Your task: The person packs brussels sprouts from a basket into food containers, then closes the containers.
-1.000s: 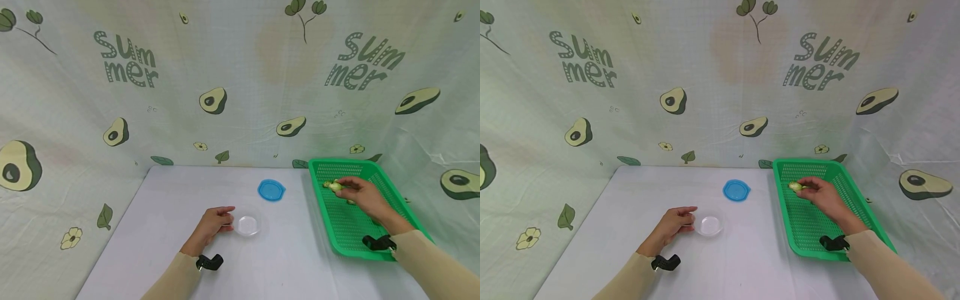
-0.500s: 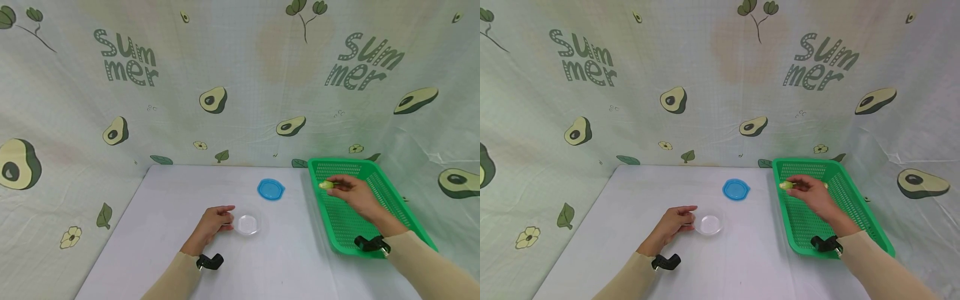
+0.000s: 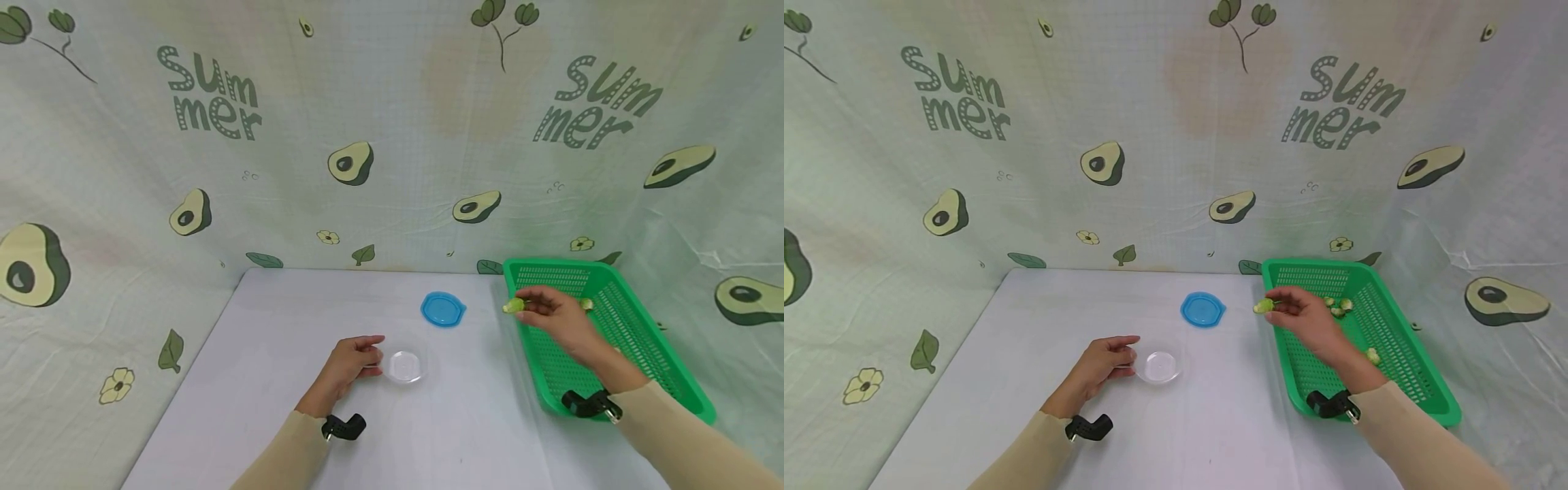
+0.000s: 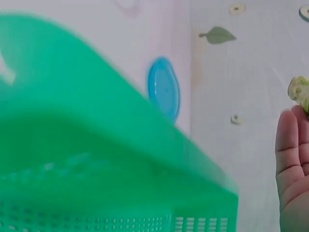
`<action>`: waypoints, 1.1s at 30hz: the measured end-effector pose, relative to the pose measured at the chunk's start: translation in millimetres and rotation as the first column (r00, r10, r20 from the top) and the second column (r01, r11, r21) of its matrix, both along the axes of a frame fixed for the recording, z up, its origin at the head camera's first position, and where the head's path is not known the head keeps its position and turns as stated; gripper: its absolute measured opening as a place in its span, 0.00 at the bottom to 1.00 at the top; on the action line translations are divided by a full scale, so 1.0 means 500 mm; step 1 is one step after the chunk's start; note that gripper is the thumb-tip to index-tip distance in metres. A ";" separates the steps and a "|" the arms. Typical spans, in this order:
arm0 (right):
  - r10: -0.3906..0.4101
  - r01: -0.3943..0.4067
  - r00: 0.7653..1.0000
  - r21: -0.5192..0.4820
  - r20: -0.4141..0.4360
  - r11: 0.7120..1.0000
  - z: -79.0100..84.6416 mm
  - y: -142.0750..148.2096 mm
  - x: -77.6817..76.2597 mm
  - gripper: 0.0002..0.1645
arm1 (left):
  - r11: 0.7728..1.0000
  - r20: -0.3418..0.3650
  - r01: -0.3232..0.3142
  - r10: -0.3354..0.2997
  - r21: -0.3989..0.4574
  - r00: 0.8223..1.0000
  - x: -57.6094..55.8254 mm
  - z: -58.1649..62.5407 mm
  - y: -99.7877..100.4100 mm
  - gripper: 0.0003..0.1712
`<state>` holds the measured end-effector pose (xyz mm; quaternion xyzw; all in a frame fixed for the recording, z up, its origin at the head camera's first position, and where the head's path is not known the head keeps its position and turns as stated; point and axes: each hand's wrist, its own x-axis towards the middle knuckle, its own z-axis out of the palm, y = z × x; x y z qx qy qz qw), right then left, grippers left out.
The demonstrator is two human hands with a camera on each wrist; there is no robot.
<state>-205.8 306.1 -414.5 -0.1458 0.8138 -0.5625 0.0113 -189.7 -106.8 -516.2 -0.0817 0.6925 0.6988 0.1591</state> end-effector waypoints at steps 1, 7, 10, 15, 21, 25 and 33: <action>0.004 -0.004 1.000 -0.011 -0.002 1.000 0.001 -0.006 0.002 0.21 | 1.000 -0.001 0.001 -0.001 0.002 1.000 0.000 0.000 0.000 0.26; 0.012 -0.012 1.000 -0.041 -0.002 0.999 -0.002 -0.038 0.006 0.22 | 1.000 0.002 0.000 0.000 0.001 1.000 0.000 0.001 0.001 0.26; 0.001 -0.001 1.000 -0.031 -0.002 1.000 -0.007 -0.053 0.008 0.22 | 1.000 0.003 -0.001 0.001 -0.006 1.000 0.002 0.002 0.002 0.26; -0.009 0.009 1.000 -0.014 0.011 1.000 -0.011 -0.080 0.013 0.21 | 1.000 0.004 -0.001 0.001 -0.010 1.000 0.002 0.001 0.002 0.26; -0.005 0.005 1.000 0.007 0.007 1.000 -0.018 -0.107 0.018 0.21 | 1.000 0.005 -0.001 0.001 -0.015 1.000 0.004 0.001 0.001 0.26; 0.022 -0.022 1.000 0.008 0.000 1.000 -0.026 -0.120 0.019 0.21 | 1.000 0.001 0.001 -0.001 -0.011 1.000 0.005 0.002 0.002 0.26; 0.053 -0.053 0.998 -0.041 -0.018 0.998 -0.040 -0.153 0.022 0.21 | 1.000 -0.009 0.009 -0.009 0.002 1.000 0.007 0.004 0.002 0.27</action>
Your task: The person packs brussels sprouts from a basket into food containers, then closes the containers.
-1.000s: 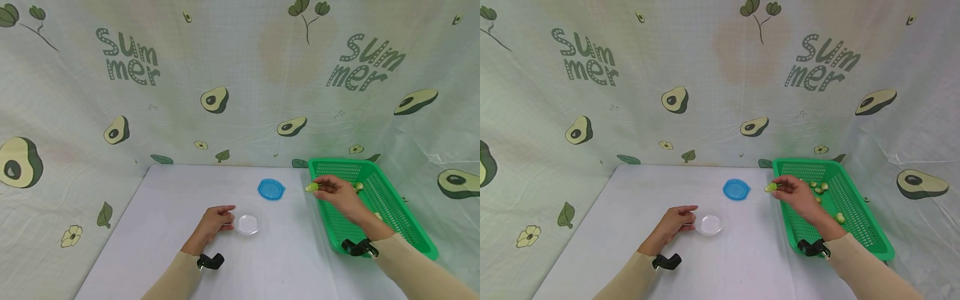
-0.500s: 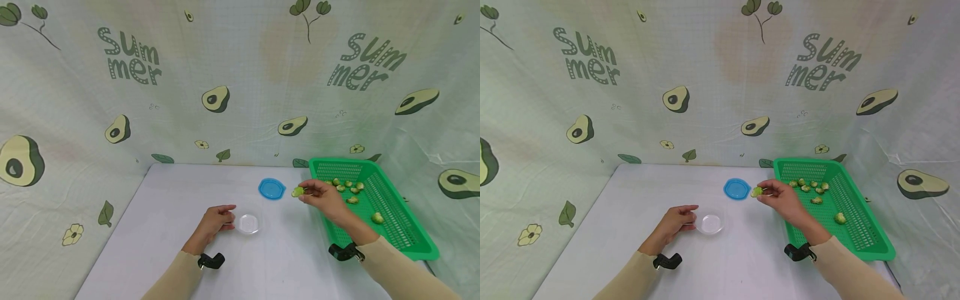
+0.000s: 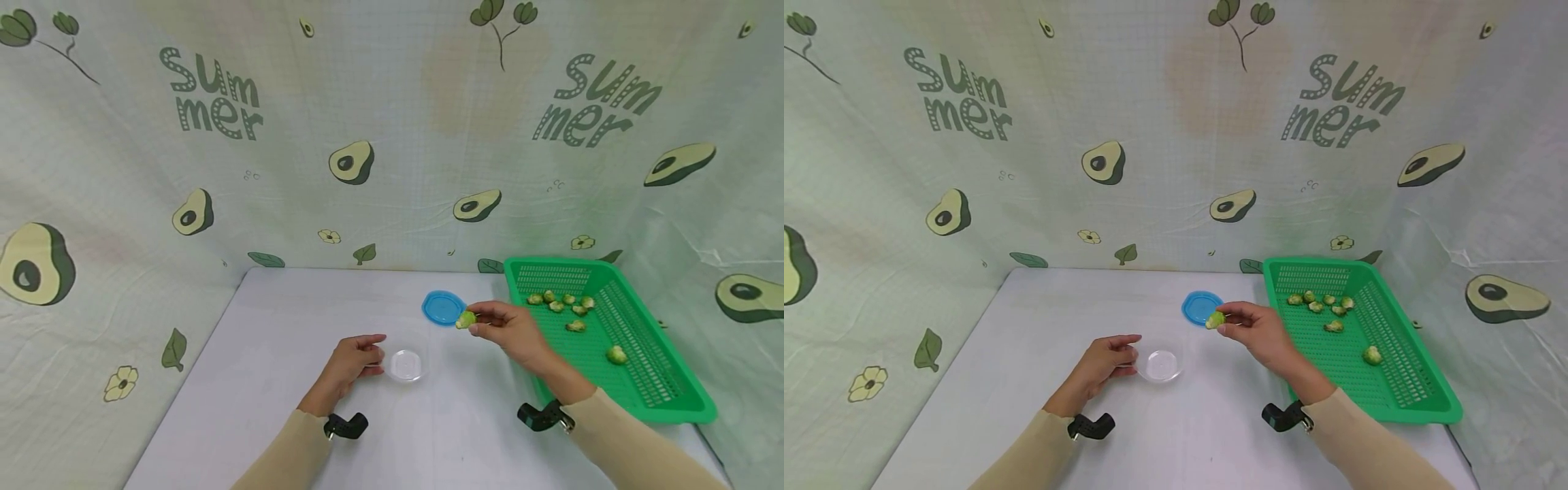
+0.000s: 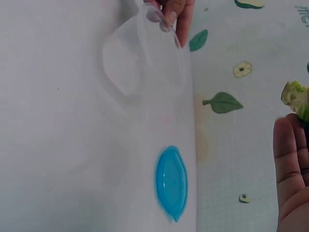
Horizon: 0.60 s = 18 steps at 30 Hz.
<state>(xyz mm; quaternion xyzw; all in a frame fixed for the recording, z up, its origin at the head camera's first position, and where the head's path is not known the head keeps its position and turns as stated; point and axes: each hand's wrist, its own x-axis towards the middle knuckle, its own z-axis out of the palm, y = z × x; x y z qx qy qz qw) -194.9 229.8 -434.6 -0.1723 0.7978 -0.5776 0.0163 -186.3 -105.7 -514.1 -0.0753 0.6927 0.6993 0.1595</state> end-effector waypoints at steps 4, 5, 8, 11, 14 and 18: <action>0.003 -0.003 1.000 -0.008 -0.004 1.000 -0.010 -0.019 0.004 0.20 | 1.000 0.000 0.000 0.000 0.001 1.000 0.000 0.000 0.000 0.27; 0.007 -0.007 1.000 -0.015 0.002 1.000 -0.013 -0.024 0.005 0.20 | 1.000 0.000 0.000 0.000 0.000 1.000 0.000 0.000 0.000 0.27; 0.008 -0.007 1.000 -0.040 0.025 0.999 -0.021 -0.037 0.009 0.20 | 1.000 0.006 0.000 0.000 -0.001 1.000 0.001 0.000 0.000 0.27; 0.008 -0.005 0.999 -0.064 0.052 0.998 -0.030 -0.052 0.011 0.20 | 1.000 0.006 0.002 -0.002 -0.004 1.000 0.002 -0.001 -0.001 0.27; 0.010 -0.005 0.998 -0.077 0.069 0.997 -0.042 -0.067 0.011 0.20 | 1.000 0.005 0.000 0.000 -0.003 1.000 0.002 -0.001 -0.002 0.27; 0.014 -0.007 0.996 -0.080 0.086 0.997 -0.056 -0.084 0.012 0.21 | 1.000 -0.001 0.000 0.000 0.004 1.000 0.003 -0.003 -0.002 0.27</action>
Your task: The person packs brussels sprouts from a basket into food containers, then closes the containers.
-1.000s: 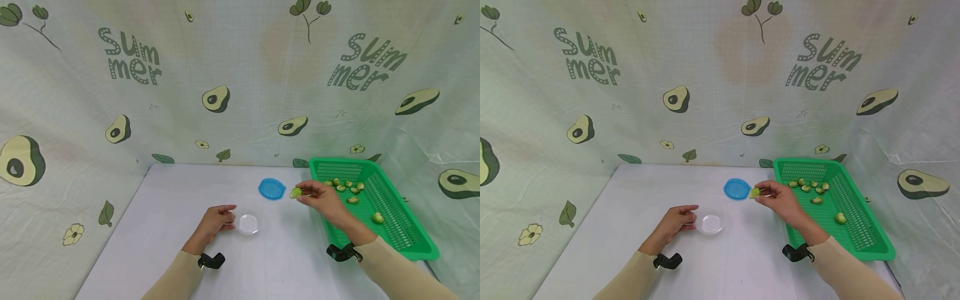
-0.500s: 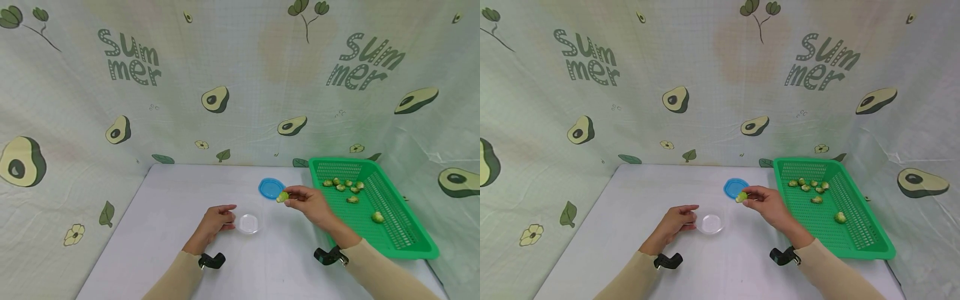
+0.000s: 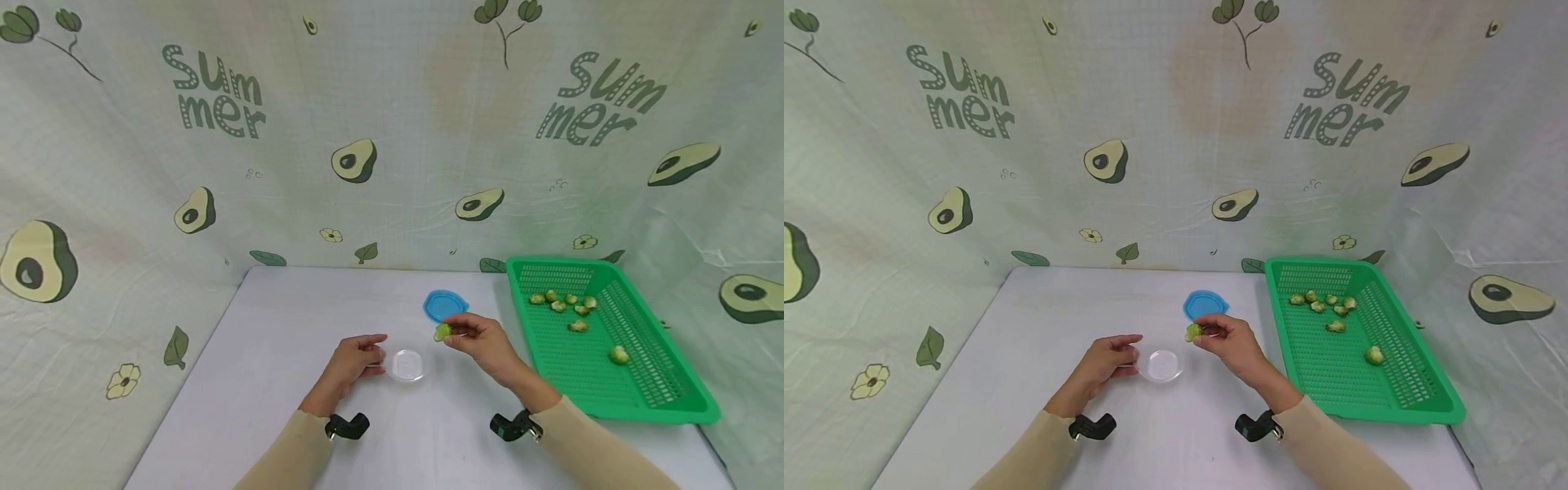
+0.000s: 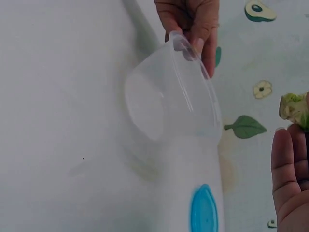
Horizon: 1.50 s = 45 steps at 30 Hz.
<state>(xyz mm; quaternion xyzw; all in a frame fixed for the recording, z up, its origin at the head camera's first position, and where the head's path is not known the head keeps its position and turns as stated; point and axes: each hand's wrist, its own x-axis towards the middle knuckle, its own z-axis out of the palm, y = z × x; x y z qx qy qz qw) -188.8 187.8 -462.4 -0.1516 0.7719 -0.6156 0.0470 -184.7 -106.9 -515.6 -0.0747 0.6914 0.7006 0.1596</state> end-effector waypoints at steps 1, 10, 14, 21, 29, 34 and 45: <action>-0.002 0.002 1.000 0.003 0.006 1.000 -0.004 -0.003 0.000 0.21 | 1.000 0.000 0.001 -0.001 0.004 1.000 0.000 0.000 0.000 0.27; 0.012 -0.013 0.999 0.024 0.036 1.000 -0.033 -0.033 -0.007 0.22 | 1.000 -0.007 0.006 -0.006 0.007 1.000 -0.002 -0.001 0.000 0.28; 0.016 -0.018 0.999 0.044 0.047 0.999 -0.045 -0.048 -0.012 0.21 | 1.000 -0.006 0.005 -0.005 0.001 1.000 -0.003 -0.001 0.000 0.28; 0.019 -0.020 1.000 0.073 0.024 0.997 -0.066 -0.073 -0.021 0.20 | 1.000 -0.002 0.006 -0.006 -0.022 1.000 -0.001 0.002 0.002 0.27; 0.026 -0.022 0.999 0.102 -0.038 0.995 -0.080 -0.101 -0.031 0.20 | 0.999 0.014 0.001 0.000 -0.034 1.000 -0.002 0.002 0.001 0.27; 0.011 0.002 0.996 0.132 -0.092 0.991 -0.082 -0.119 -0.031 0.18 | 1.000 0.017 0.000 0.001 -0.023 1.000 -0.003 0.002 0.000 0.27; 0.008 0.011 0.994 0.172 -0.105 0.985 -0.097 -0.140 -0.029 0.18 | 1.000 0.003 -0.004 0.004 -0.005 1.000 -0.003 0.001 0.000 0.27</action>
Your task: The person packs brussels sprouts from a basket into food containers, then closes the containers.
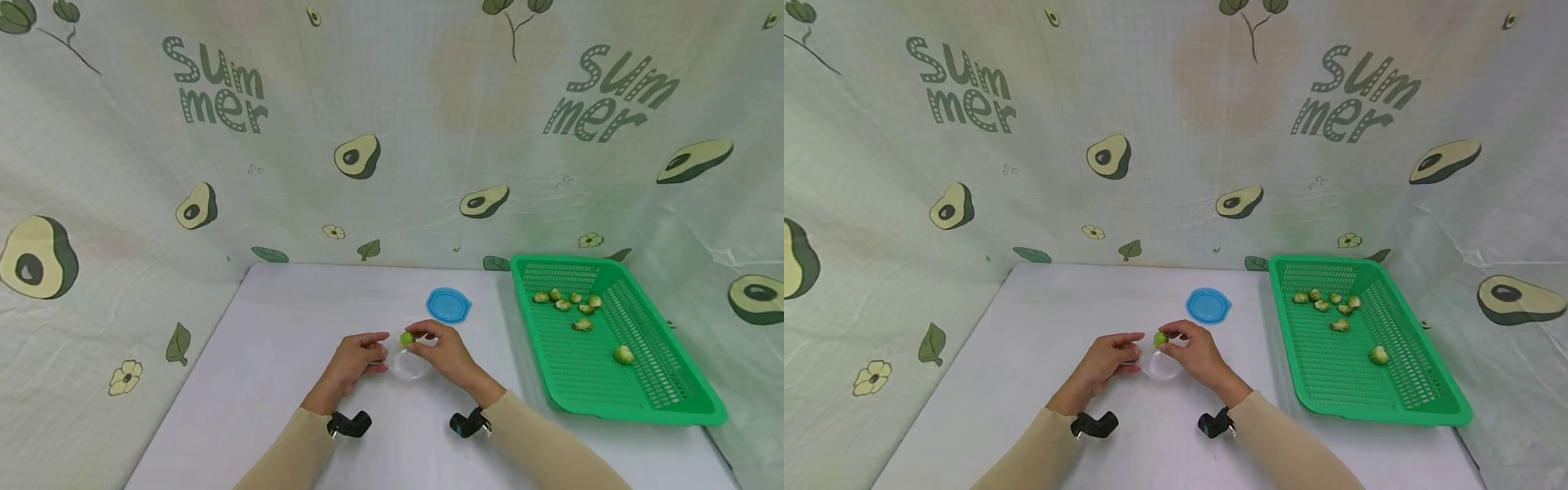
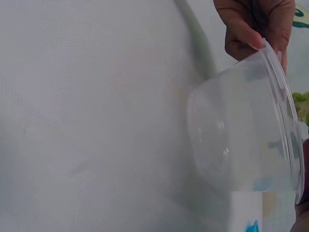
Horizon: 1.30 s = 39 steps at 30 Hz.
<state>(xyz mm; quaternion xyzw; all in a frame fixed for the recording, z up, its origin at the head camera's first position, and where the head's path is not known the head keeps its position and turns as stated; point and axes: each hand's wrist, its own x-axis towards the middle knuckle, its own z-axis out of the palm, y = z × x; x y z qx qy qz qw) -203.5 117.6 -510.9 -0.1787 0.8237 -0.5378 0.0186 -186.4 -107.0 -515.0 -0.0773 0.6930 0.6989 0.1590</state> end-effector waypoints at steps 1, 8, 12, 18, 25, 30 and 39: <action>-0.001 0.001 1.000 0.006 0.000 1.000 -0.002 -0.001 0.001 0.18 | 1.000 -0.001 0.000 0.000 0.000 1.000 0.000 0.000 0.000 0.26; 0.000 0.000 1.000 0.046 -0.006 0.999 -0.018 -0.008 0.002 0.18 | 1.000 -0.004 0.003 -0.003 0.003 1.000 -0.002 0.000 0.000 0.27; 0.005 -0.003 0.999 0.083 -0.031 0.997 -0.020 -0.009 0.000 0.18 | 1.000 -0.004 0.005 -0.005 0.012 1.000 -0.005 -0.004 0.002 0.26; -0.019 0.029 0.997 0.140 -0.070 0.990 -0.020 -0.013 -0.002 0.18 | 0.999 -0.010 0.016 -0.016 0.031 1.000 -0.010 -0.003 0.007 0.26; -0.005 0.034 0.989 0.195 -0.147 0.980 -0.027 -0.025 0.000 0.17 | 0.999 -0.005 0.009 -0.009 0.038 1.000 -0.007 -0.006 0.002 0.26; -0.023 0.051 0.990 0.197 -0.142 0.979 -0.024 -0.029 0.004 0.17 | 0.999 -0.003 0.004 -0.004 0.047 1.000 -0.005 -0.006 0.000 0.26; -0.037 0.055 0.995 0.195 -0.095 0.979 -0.021 -0.027 0.004 0.18 | 0.998 -0.007 0.005 -0.004 0.057 1.000 -0.004 -0.004 0.004 0.26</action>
